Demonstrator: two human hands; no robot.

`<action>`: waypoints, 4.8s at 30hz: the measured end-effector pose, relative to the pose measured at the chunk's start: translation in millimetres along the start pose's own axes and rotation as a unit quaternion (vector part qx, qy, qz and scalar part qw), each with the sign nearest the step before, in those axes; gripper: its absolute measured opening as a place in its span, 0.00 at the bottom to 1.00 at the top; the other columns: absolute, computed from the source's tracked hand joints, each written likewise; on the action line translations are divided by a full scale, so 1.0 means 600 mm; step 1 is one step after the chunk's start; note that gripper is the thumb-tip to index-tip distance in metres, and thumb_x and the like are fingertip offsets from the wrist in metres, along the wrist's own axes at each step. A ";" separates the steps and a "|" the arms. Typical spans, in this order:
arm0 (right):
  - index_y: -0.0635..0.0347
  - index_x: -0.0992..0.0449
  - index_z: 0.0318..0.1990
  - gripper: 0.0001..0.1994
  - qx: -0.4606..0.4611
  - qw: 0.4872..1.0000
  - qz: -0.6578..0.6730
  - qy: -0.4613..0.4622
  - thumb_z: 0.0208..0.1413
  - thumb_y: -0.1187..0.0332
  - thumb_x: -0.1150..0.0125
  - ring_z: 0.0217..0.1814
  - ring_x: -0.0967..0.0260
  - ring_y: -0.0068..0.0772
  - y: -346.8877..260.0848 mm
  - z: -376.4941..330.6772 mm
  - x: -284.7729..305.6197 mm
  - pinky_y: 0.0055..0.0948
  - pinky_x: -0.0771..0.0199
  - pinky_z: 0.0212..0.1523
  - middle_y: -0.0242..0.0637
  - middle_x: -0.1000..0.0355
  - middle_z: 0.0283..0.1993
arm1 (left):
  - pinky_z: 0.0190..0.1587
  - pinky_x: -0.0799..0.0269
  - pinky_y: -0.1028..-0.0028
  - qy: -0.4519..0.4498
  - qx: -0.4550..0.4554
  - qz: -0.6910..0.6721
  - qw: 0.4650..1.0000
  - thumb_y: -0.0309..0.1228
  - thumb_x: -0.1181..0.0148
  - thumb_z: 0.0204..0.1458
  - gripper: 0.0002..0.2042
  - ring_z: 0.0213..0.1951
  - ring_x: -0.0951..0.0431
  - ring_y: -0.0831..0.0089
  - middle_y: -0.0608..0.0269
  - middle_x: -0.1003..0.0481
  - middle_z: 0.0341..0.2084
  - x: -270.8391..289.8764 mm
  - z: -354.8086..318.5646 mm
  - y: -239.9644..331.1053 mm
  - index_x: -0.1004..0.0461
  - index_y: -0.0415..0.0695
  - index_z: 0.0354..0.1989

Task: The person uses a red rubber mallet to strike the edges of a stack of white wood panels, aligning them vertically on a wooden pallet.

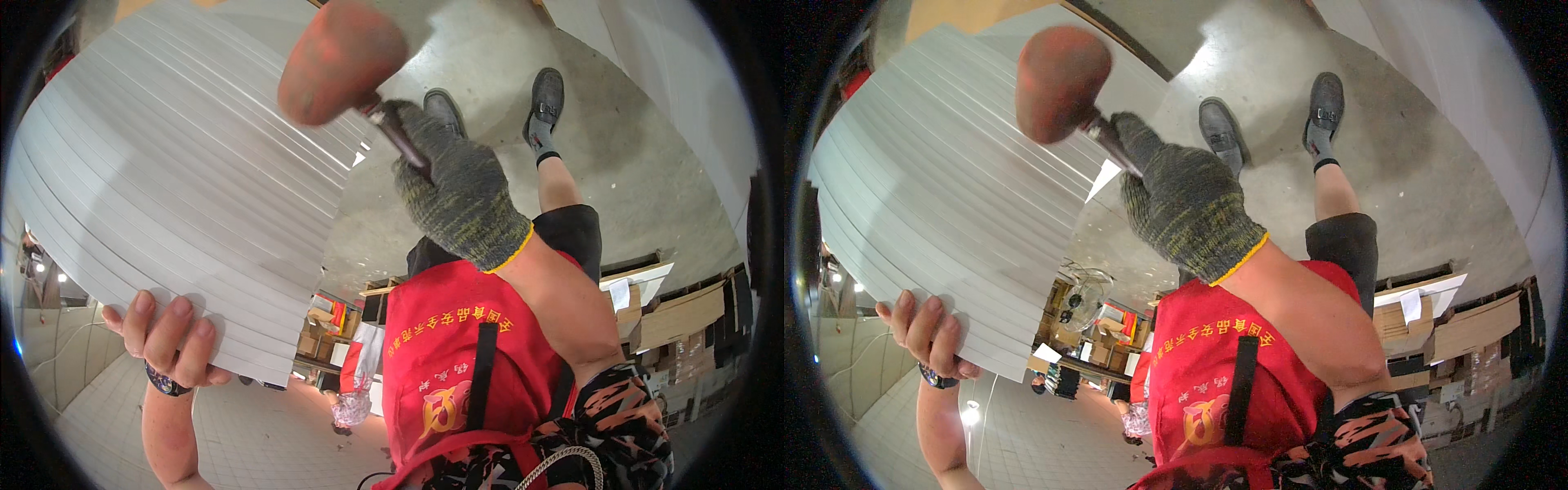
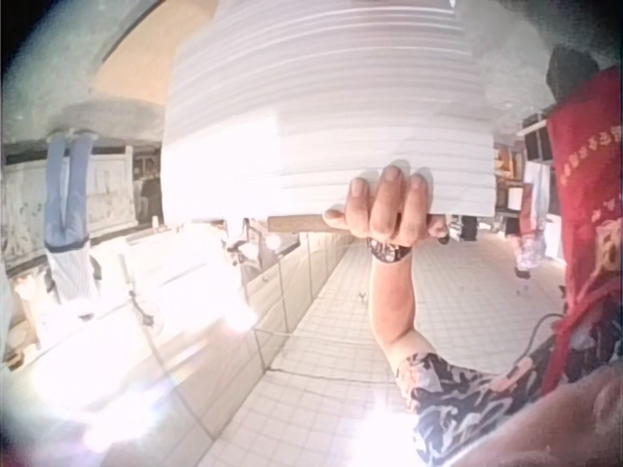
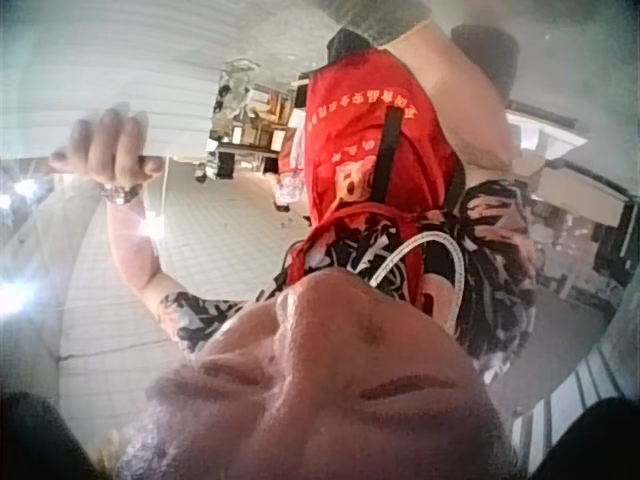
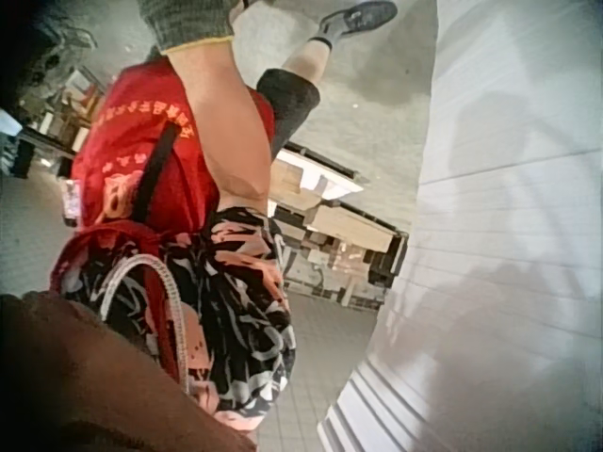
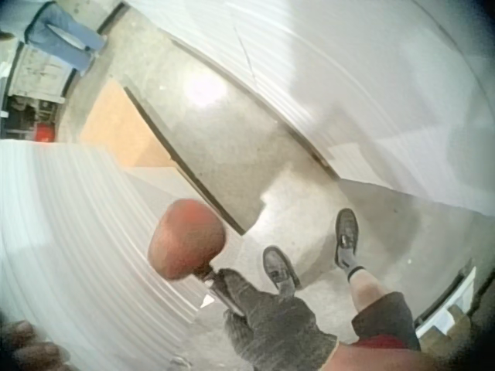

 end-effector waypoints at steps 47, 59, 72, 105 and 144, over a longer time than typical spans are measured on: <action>0.60 0.32 0.54 0.24 -0.025 0.999 -0.015 -0.029 0.44 0.72 0.41 0.49 0.37 0.60 0.063 0.036 -0.039 0.47 0.35 0.52 0.54 0.31 0.43 | 0.70 0.66 0.47 -0.100 -0.009 0.014 0.995 0.56 0.77 0.62 0.22 0.64 0.44 0.61 0.68 0.35 0.53 0.007 -0.005 -0.004 0.38 0.61 0.50; 0.55 0.34 0.54 0.23 -0.023 0.995 -0.093 -0.028 0.47 0.67 0.42 0.35 0.27 0.52 0.090 0.045 -0.054 0.43 0.33 0.49 0.51 0.26 0.33 | 0.70 0.64 0.46 -0.085 -0.005 0.014 0.996 0.54 0.78 0.63 0.21 0.63 0.43 0.61 0.68 0.35 0.51 0.006 -0.006 -0.002 0.38 0.60 0.50; 0.57 0.33 0.53 0.22 -0.008 0.998 -0.063 -0.025 0.48 0.66 0.43 0.30 0.26 0.49 0.081 0.045 -0.041 0.48 0.41 0.56 0.46 0.26 0.25 | 0.69 0.63 0.46 -0.070 -0.009 0.013 0.997 0.54 0.77 0.63 0.21 0.62 0.42 0.60 0.67 0.34 0.51 0.007 -0.004 -0.002 0.38 0.60 0.48; 0.57 0.36 0.60 0.30 0.010 0.989 -0.042 -0.139 0.45 0.73 0.41 0.25 0.28 0.54 -0.033 -0.037 -0.006 0.45 0.27 0.27 0.56 0.29 0.33 | 0.70 0.64 0.48 -0.067 -0.012 0.010 0.998 0.54 0.76 0.63 0.20 0.61 0.40 0.61 0.69 0.34 0.49 0.006 0.000 0.001 0.38 0.61 0.49; 0.56 0.37 0.60 0.29 -0.035 0.998 0.031 0.051 0.47 0.69 0.40 0.33 0.27 0.56 0.039 -0.001 -0.012 0.46 0.28 0.32 0.54 0.27 0.35 | 0.70 0.63 0.48 -0.072 -0.016 0.014 0.997 0.54 0.76 0.63 0.20 0.61 0.41 0.62 0.70 0.35 0.49 0.008 0.010 0.000 0.38 0.62 0.49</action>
Point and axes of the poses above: each hand's wrist, its own z-axis towards the middle knuckle, its own x-axis out of the back of the hand, y = z × x, the point moved 6 cm from there along z, towards the middle knuckle
